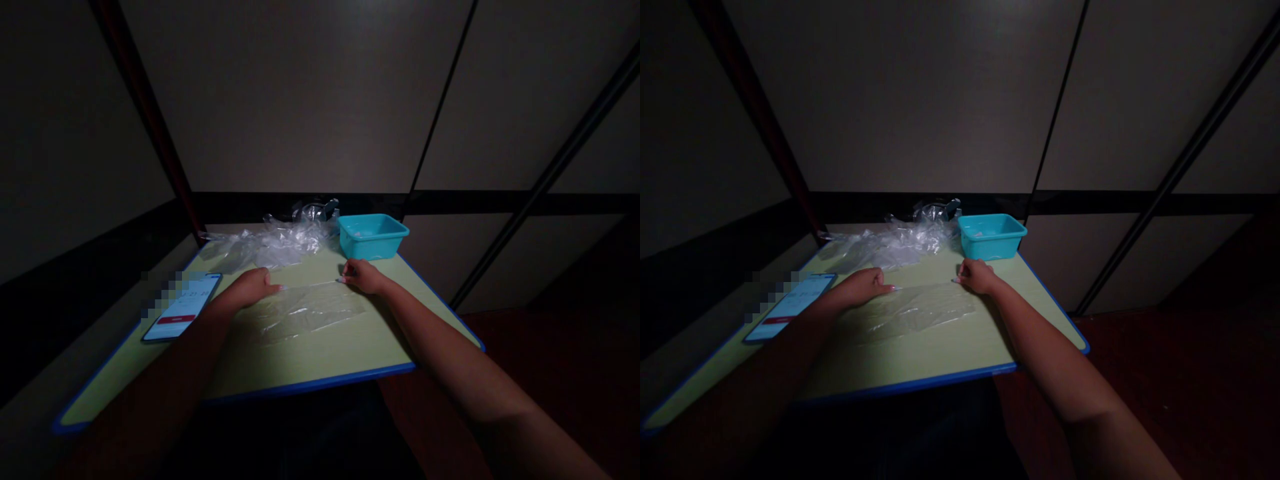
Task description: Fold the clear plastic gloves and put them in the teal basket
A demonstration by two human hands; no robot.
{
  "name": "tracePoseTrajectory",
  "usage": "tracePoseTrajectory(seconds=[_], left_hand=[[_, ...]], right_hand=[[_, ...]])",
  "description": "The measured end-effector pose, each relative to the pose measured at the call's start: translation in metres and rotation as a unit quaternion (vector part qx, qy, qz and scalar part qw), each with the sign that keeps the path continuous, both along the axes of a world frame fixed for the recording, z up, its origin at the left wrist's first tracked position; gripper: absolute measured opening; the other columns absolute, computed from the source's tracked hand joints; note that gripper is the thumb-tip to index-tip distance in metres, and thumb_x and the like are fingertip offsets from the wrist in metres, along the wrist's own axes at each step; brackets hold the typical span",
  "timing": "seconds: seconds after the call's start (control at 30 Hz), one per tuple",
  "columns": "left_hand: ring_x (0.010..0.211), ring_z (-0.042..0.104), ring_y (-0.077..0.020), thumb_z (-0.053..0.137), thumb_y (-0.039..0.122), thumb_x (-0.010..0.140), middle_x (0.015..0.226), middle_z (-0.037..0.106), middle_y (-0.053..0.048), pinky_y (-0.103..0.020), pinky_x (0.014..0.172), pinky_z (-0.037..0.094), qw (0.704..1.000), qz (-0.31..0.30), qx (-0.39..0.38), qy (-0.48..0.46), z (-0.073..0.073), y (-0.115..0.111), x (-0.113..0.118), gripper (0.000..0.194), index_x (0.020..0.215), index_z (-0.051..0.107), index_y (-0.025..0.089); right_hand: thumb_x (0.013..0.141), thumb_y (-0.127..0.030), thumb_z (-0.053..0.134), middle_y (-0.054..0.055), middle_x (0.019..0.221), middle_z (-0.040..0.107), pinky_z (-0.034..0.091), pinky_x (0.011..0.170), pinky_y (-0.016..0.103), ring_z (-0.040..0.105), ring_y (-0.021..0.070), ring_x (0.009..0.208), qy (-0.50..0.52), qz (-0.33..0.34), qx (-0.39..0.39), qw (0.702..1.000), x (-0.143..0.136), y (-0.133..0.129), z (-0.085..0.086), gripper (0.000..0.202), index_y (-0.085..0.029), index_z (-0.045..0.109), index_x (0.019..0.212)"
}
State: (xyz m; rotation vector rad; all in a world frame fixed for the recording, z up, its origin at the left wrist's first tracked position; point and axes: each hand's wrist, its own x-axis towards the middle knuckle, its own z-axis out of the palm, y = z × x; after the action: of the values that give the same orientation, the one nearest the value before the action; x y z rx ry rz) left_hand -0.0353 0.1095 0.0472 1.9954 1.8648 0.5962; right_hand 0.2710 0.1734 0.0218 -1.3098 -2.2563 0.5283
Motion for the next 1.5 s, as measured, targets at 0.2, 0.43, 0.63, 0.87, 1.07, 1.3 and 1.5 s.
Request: tracePoseTrajectory(seconds=[0.2,0.43,0.63,0.87,1.07,1.3,1.5], left_hand=[[0.058,0.047,-0.0171,0.068,0.044,0.055,0.059,0.055,-0.001,-0.025,0.055,0.025,1.0,-0.012,-0.018,-0.008,0.001,-0.002,0.001,0.029,0.055,0.051,0.02],[0.05,0.04,-0.0149,0.07,0.047,0.052,0.049,0.049,0.001,-0.026,0.052,0.02,0.998,-0.025,-0.004,-0.052,-0.001,0.001,-0.001,0.034,0.048,0.047,0.021],[0.057,0.049,-0.0172,0.065,0.049,0.056,0.06,0.057,-0.002,-0.025,0.052,0.026,0.999,-0.031,-0.025,-0.035,0.0,0.001,-0.003,0.032,0.059,0.053,0.02],[0.055,0.049,-0.0171,0.066,0.045,0.052,0.054,0.057,-0.002,-0.026,0.053,0.026,0.998,-0.029,-0.055,-0.032,0.003,0.001,-0.005,0.028,0.052,0.055,0.019],[0.055,0.045,-0.0149,0.062,0.045,0.056,0.053,0.052,0.001,-0.025,0.052,0.026,0.996,-0.021,-0.079,0.017,0.006,0.0,-0.007,0.029,0.052,0.051,0.019],[0.056,0.046,-0.015,0.059,0.043,0.063,0.055,0.049,0.001,-0.025,0.052,0.028,0.991,0.004,-0.091,0.095,0.012,-0.003,-0.005,0.027,0.057,0.047,0.019],[0.056,0.048,-0.0156,0.059,0.043,0.067,0.055,0.051,0.0,-0.026,0.052,0.03,0.99,0.028,-0.078,0.112,0.014,-0.003,-0.005,0.029,0.056,0.046,0.02]], right_hand=[[0.07,-0.035,0.069,0.003,0.067,0.063,0.034,0.057,0.023,0.051,0.0133,0.063,-0.044,-0.005,0.005,0.999,-0.001,0.0,0.002,0.019,-0.017,0.061,0.068],[0.068,-0.033,0.068,0.001,0.062,0.06,0.034,0.056,0.022,0.05,0.0119,0.061,-0.004,0.025,-0.014,1.0,0.0,-0.002,0.005,0.02,-0.017,0.057,0.064],[0.066,-0.032,0.066,0.001,0.067,0.059,0.039,0.059,0.023,0.05,0.012,0.062,0.107,0.071,-0.078,0.989,-0.001,-0.008,0.008,0.02,-0.015,0.056,0.074],[0.064,-0.035,0.065,0.002,0.063,0.06,0.038,0.057,0.024,0.05,0.0119,0.058,0.095,0.066,-0.114,0.987,-0.001,-0.004,0.007,0.021,-0.015,0.06,0.066],[0.065,-0.028,0.061,0.002,0.06,0.06,0.037,0.056,0.023,0.05,0.0115,0.057,0.084,0.064,-0.112,0.988,-0.001,-0.003,0.007,0.015,-0.013,0.061,0.064],[0.065,-0.027,0.06,0.002,0.062,0.061,0.039,0.058,0.024,0.052,0.0118,0.059,0.086,0.074,-0.123,0.986,-0.003,-0.006,0.007,0.014,-0.013,0.061,0.064],[0.065,-0.024,0.06,0.003,0.063,0.062,0.039,0.058,0.024,0.052,0.0123,0.059,0.074,0.066,-0.117,0.988,-0.002,-0.007,0.008,0.012,-0.013,0.06,0.064]])
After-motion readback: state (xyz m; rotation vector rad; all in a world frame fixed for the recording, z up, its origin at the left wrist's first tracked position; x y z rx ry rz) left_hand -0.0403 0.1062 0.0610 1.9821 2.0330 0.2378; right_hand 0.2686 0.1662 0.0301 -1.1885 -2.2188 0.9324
